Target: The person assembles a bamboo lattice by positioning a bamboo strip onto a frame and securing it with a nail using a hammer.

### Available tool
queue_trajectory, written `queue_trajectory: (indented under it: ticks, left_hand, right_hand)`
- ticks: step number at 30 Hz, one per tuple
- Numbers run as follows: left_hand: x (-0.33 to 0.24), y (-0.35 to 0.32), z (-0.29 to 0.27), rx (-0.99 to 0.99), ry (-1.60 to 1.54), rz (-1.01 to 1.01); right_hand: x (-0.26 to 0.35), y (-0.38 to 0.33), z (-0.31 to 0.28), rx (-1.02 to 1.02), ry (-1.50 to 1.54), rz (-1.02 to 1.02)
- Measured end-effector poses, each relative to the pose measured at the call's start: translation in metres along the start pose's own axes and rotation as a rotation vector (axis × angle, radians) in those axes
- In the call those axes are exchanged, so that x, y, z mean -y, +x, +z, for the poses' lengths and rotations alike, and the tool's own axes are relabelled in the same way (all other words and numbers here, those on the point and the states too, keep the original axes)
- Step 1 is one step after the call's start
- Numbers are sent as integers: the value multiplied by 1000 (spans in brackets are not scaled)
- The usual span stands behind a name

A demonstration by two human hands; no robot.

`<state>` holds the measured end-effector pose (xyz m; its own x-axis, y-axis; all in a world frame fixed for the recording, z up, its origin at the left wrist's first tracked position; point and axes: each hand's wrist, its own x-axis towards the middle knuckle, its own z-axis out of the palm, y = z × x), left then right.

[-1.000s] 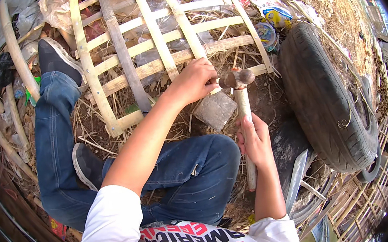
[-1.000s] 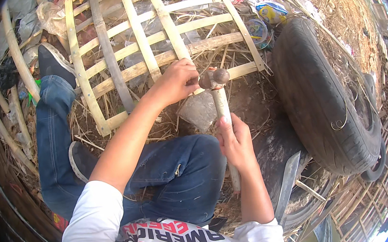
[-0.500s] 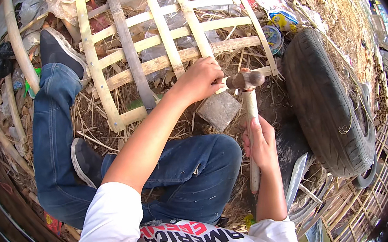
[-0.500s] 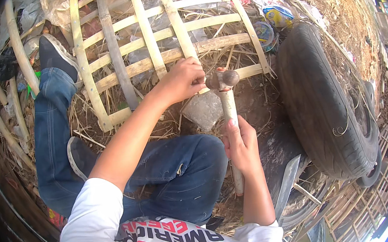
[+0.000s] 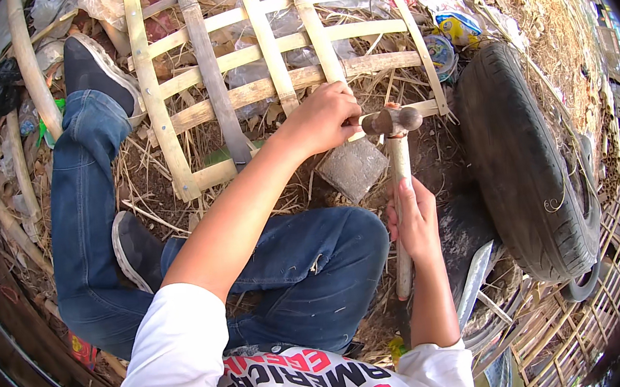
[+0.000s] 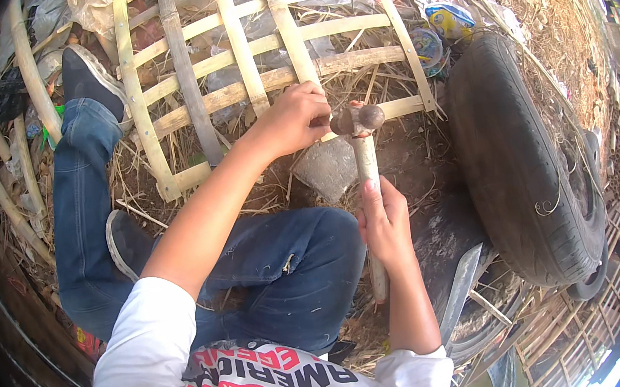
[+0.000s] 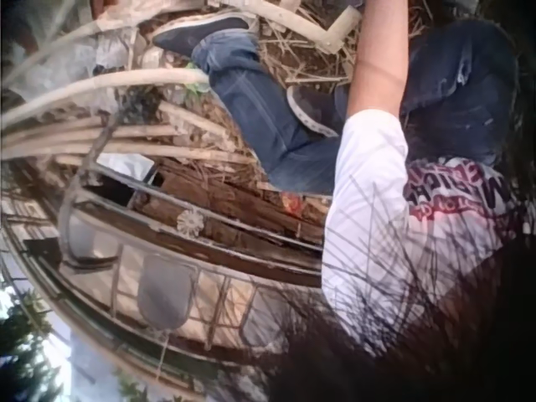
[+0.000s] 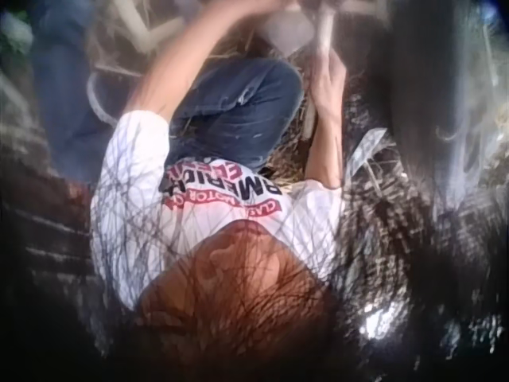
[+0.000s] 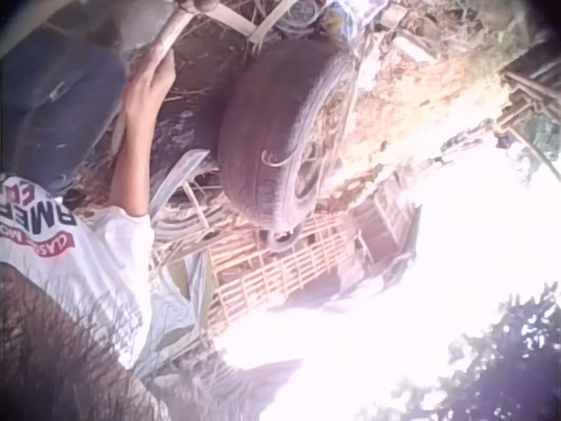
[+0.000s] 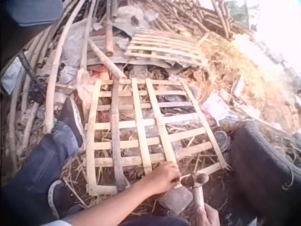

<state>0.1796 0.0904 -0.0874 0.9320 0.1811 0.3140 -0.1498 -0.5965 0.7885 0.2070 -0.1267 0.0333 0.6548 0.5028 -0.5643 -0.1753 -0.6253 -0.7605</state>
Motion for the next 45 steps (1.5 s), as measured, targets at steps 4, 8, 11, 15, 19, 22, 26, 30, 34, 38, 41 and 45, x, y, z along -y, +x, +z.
queue_trajectory:
  ticks: [4,8,11,15,19,22,26,30,34,38,41,45]
  left_hand:
    - [-5,-1,2,-1,-10,-21]
    - [-2,-3,2,-6,-9,-2]
    - [-3,-2,0,-7,-45,-54]
    - [-1,0,2,5,-8,2]
    - [-1,-2,4,-45,-49,-18]
    - [-4,1,-1,107,-15,-80]
    - [-2,-7,3,22,-54,-81]
    - [-3,1,3,45,-51,-42]
    - [3,-3,4,-28,-8,13]
    - [-1,2,5,23,-66,-38]
    - [-2,-6,5,-21,-13,1]
    - [-1,1,5,1,-41,-24]
  right_hand:
    - [-7,-6,1,-86,160,-89]
    - [-9,8,-1,22,-32,-29]
    - [-3,-2,3,-38,23,-85]
    - [-11,2,0,-12,4,-41]
    - [-8,-7,0,-48,21,-87]
    - [-14,-6,6,-74,18,-100]
    - [-9,-1,3,-48,-50,-84]
    - [-12,-7,7,-97,16,-122]
    - [-1,0,4,-55,-61,-82]
    - [-6,-8,10,-122,19,-105]
    - [-9,1,5,-20,-110,-76]
    - [-4,-7,8,-149,61,-159]
